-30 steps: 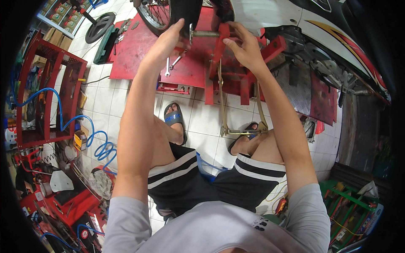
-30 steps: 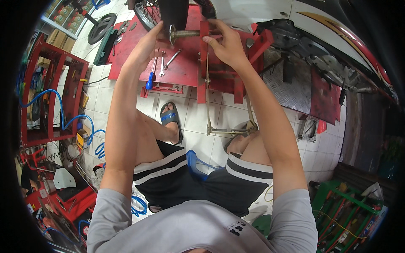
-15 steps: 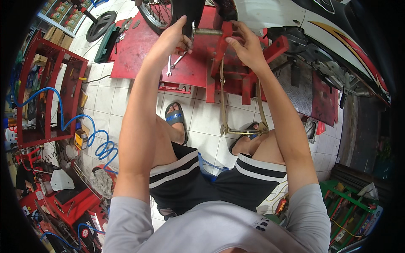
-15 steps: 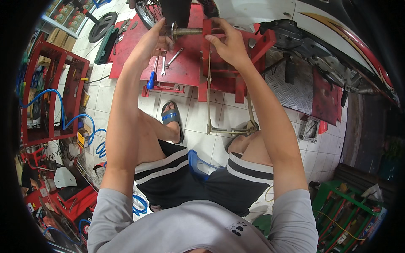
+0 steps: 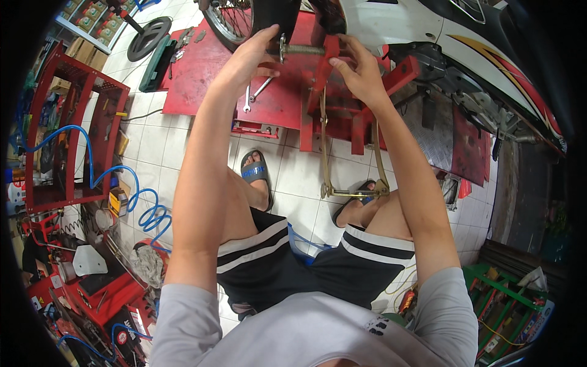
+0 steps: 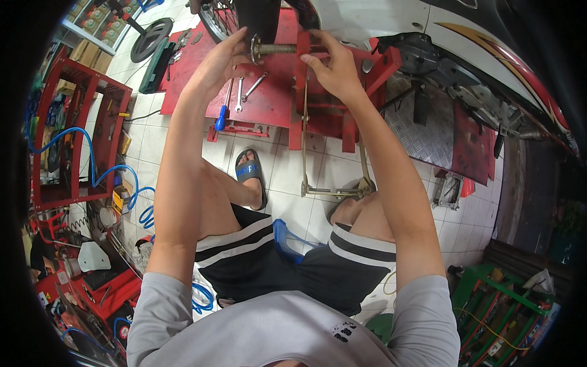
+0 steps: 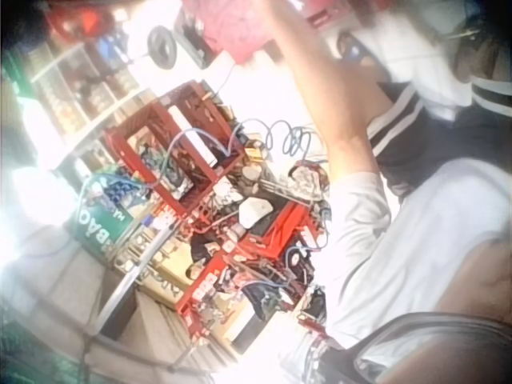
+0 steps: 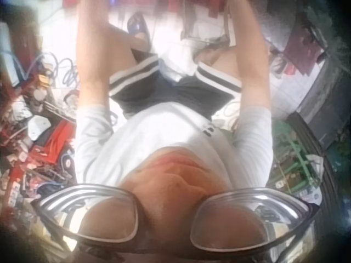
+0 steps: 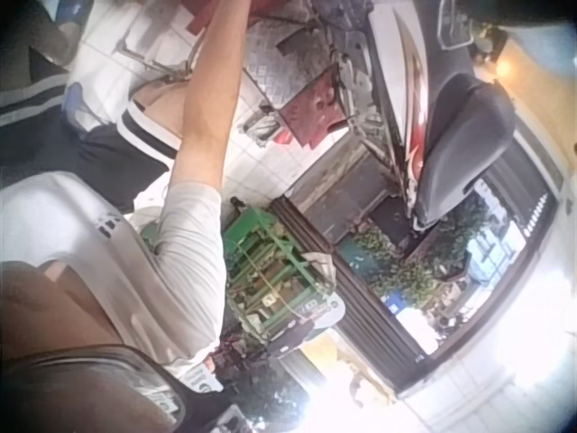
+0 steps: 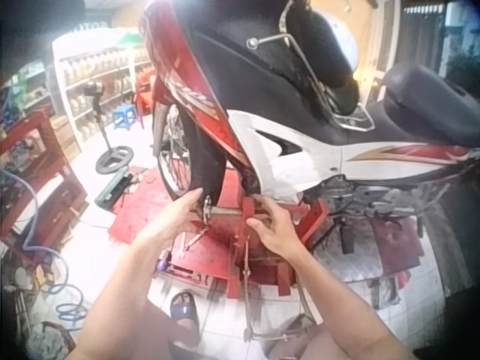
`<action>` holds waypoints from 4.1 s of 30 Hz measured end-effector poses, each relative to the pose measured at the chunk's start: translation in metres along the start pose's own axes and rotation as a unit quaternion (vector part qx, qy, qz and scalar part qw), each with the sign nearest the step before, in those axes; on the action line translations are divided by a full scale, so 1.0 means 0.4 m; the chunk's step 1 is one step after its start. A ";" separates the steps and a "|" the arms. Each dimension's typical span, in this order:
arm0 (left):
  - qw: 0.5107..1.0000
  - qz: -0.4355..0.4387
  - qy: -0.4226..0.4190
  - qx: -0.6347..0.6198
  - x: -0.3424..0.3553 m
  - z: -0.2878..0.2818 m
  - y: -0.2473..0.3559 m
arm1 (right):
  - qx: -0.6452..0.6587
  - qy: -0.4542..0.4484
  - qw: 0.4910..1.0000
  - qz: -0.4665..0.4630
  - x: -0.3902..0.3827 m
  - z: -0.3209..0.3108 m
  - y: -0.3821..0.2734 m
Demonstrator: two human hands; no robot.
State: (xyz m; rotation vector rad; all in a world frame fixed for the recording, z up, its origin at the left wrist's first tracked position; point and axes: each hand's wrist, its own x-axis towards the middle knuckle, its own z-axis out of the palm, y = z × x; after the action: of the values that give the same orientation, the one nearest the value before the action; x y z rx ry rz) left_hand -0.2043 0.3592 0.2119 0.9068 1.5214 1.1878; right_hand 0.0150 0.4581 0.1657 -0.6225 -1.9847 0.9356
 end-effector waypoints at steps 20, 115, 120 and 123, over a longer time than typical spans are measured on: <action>0.988 -0.117 -0.079 0.062 0.026 -0.022 -0.005 | 0.019 -0.032 0.998 0.052 -0.006 -0.008 -0.018; 0.972 0.001 0.104 0.210 0.050 0.022 -0.051 | 0.051 -0.043 0.997 0.041 -0.016 0.028 -0.032; 0.977 -0.018 0.125 0.173 0.045 0.081 -0.014 | 0.062 -0.058 0.995 0.042 -0.039 -0.024 0.033; 0.991 0.071 0.086 0.073 0.050 0.065 -0.023 | 0.061 -0.030 0.998 0.013 -0.033 0.002 0.011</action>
State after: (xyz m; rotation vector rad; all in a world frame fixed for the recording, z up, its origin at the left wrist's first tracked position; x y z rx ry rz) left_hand -0.1841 0.3819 0.1966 1.0468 1.7222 1.2976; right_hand 0.0217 0.4510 0.1557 -0.5575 -1.9586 1.0937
